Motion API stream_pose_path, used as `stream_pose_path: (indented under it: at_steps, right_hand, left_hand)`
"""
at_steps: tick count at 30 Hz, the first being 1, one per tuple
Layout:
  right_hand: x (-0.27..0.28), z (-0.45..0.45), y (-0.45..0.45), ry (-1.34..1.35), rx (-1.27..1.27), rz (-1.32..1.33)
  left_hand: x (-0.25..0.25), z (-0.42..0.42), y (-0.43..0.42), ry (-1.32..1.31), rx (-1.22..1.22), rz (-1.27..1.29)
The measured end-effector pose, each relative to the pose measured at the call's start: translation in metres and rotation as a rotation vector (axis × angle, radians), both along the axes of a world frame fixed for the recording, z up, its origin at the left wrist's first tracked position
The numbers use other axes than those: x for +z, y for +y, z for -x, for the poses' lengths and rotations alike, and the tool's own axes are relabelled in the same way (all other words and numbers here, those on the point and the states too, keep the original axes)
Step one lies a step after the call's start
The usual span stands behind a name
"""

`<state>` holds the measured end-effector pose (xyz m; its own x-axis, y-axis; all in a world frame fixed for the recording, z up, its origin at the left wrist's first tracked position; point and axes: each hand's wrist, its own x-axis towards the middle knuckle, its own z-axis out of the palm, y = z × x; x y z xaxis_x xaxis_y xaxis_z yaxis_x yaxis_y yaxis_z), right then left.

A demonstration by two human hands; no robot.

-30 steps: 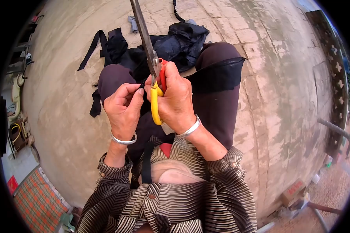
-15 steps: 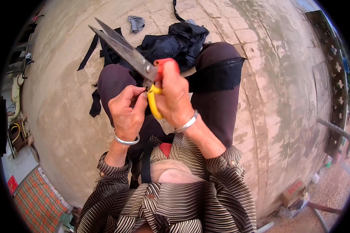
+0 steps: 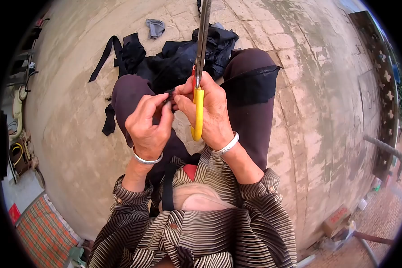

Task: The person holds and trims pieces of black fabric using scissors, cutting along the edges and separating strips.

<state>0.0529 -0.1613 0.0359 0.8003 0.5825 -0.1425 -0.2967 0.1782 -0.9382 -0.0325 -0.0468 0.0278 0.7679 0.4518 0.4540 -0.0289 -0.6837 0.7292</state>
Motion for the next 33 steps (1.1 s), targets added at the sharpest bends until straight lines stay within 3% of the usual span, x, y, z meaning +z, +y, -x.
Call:
stream_pose_path:
  at_steps: [3,12,14,22,25,27,33]
  right_hand:
    - [0.008,-0.001,-0.004,-0.072,-0.022,0.137]
    - [0.003,0.001,-0.002,0.025,-0.108,0.042]
    - [0.005,0.000,-0.003,0.065,-0.092,0.034]
    - [0.011,-0.002,-0.003,0.042,-0.088,0.122]
    - [0.004,0.000,-0.004,0.068,-0.091,0.014]
    - [0.006,-0.003,-0.007,0.043,-0.084,0.114]
    - [0.001,-0.005,-0.007,0.083,-0.087,0.092]
  left_hand:
    - [-0.001,-0.001,-0.001,-0.017,-0.072,-0.023]
    - [0.002,-0.004,-0.005,-0.029,-0.102,0.040]
    - [0.003,-0.003,-0.006,0.016,-0.072,0.211]
    - [0.003,-0.008,0.002,0.054,-0.077,0.156]
    - [0.005,-0.007,0.003,0.097,-0.108,0.178]
    - [0.004,-0.007,0.004,0.107,-0.132,0.188]
    - [0.005,-0.007,0.010,0.061,-0.164,0.379]
